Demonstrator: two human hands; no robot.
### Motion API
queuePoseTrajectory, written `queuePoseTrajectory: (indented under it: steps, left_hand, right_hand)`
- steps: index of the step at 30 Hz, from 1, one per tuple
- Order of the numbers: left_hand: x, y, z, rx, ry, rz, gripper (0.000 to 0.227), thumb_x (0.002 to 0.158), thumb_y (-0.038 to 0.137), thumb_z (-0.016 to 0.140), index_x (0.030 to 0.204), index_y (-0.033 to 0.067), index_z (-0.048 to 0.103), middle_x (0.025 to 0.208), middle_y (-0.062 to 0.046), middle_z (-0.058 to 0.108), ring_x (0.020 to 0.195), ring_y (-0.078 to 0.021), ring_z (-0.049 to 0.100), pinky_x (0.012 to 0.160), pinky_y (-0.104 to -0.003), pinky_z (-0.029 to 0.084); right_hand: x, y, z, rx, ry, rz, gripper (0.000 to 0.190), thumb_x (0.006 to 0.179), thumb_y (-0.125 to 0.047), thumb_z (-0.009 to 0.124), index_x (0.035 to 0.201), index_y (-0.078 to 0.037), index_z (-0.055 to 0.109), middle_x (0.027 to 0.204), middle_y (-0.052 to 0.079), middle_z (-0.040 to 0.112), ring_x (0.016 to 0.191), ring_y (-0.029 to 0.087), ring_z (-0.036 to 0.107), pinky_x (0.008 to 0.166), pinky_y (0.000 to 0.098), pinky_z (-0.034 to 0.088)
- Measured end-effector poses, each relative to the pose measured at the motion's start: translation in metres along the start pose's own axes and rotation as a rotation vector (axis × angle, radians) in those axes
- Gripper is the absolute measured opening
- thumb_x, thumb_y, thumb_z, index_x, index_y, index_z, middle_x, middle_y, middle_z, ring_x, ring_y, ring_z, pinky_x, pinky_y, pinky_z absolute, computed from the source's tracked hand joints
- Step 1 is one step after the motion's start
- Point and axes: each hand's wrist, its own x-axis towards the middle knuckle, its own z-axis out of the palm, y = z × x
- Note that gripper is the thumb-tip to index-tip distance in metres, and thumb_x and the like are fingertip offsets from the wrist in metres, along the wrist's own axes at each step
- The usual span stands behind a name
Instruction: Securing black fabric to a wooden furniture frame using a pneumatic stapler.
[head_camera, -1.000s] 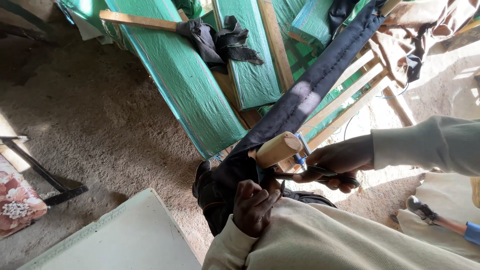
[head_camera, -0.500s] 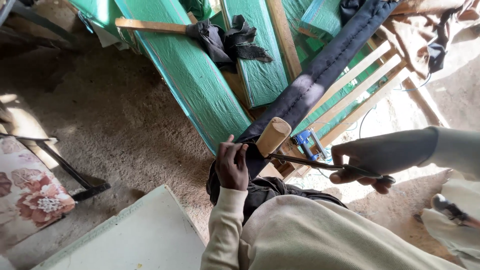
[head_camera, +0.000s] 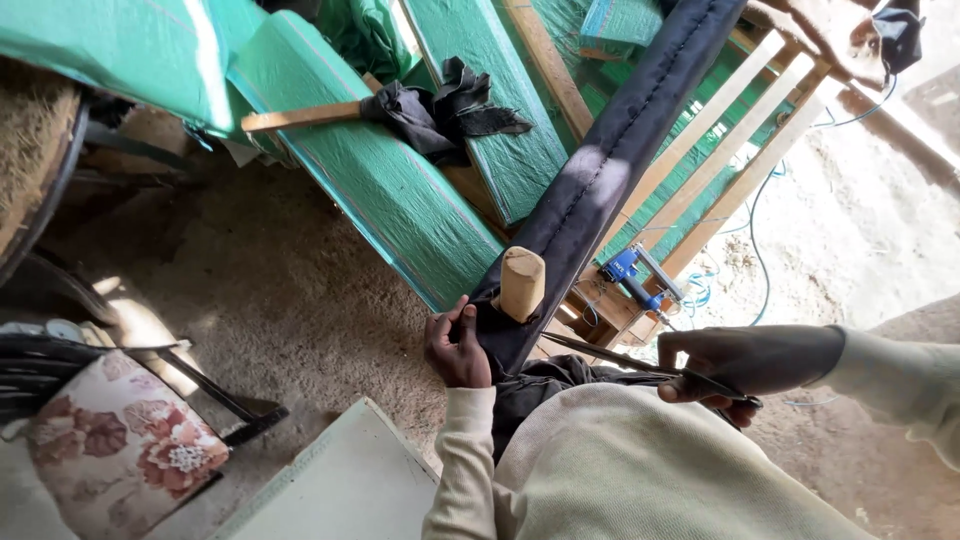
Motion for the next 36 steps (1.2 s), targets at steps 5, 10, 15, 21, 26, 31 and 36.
queuePoseTrajectory:
  steps: [5,10,15,21,26,31,36]
  left_hand:
    - [-0.001,0.025,-0.013,0.037,-0.348,0.309,0.04,0.079,0.04,0.076,0.1,0.0106,0.06,0.106,-0.006,0.067,0.123,-0.0336,0.066,0.108,-0.054,0.04]
    - [-0.015,0.046,-0.015,0.162,-0.444,0.455,0.029,0.067,0.024,0.095,0.084,0.0143,0.074,0.089,-0.001,0.076,0.088,-0.0212,0.07,0.12,-0.053,0.031]
    - [-0.047,0.076,-0.028,0.144,-0.519,0.894,0.012,0.092,0.006,0.075,0.082,0.0014,0.071,0.069,-0.005,0.057,0.081,-0.0268,0.055,0.07,-0.038,0.054]
    - [-0.062,0.093,-0.025,0.086,-0.532,0.929,0.011,0.091,0.0,0.077,0.083,-0.0003,0.071,0.071,-0.005,0.057,0.083,-0.0254,0.053,0.07,-0.037,0.051]
    - [-0.071,0.091,-0.023,0.052,-0.5,0.895,0.014,0.091,0.007,0.08,0.083,0.0019,0.07,0.073,-0.003,0.058,0.083,-0.0236,0.055,0.072,-0.035,0.055]
    - [-0.071,0.09,-0.022,0.027,-0.469,0.871,0.014,0.091,0.005,0.08,0.081,0.0011,0.071,0.073,-0.003,0.058,0.083,-0.0228,0.057,0.071,-0.034,0.055]
    - [-0.068,0.087,-0.024,-0.004,-0.468,0.855,0.012,0.092,0.006,0.079,0.082,0.0026,0.072,0.074,-0.003,0.058,0.083,-0.0227,0.057,0.073,-0.034,0.055]
  right_hand:
    - [0.01,0.026,-0.006,0.127,-0.071,-0.074,0.009,0.106,-0.006,0.06,0.104,-0.003,0.052,0.067,0.01,0.053,0.052,0.018,0.052,0.047,0.031,0.053]
    - [0.009,0.019,-0.014,0.064,-0.096,-0.094,0.026,0.103,-0.022,0.069,0.101,-0.004,0.051,0.061,0.009,0.056,0.048,0.02,0.059,0.044,0.0327,0.055]
    - [0.005,0.0,-0.02,-0.102,-0.123,0.037,0.038,0.097,-0.038,0.068,0.111,-0.007,0.051,0.07,0.008,0.065,0.055,0.02,0.067,0.051,0.0303,0.06]
    - [-0.001,-0.063,-0.01,-0.257,-0.001,0.261,0.045,0.094,-0.048,0.072,0.104,-0.009,0.052,0.072,0.011,0.064,0.056,0.021,0.064,0.055,0.0312,0.057]
    - [0.008,-0.083,-0.006,-0.282,-0.038,0.285,0.048,0.097,-0.05,0.069,0.094,-0.009,0.045,0.07,0.012,0.059,0.056,0.023,0.064,0.056,0.0328,0.058]
    - [0.014,-0.092,-0.002,-0.312,-0.027,0.292,0.048,0.097,-0.049,0.071,0.092,-0.007,0.047,0.068,0.012,0.059,0.054,0.022,0.063,0.051,0.0318,0.055]
    - [0.017,-0.098,0.003,-0.325,0.004,0.261,0.048,0.096,-0.046,0.073,0.089,-0.006,0.049,0.064,0.013,0.059,0.05,0.021,0.062,0.045,0.0302,0.051]
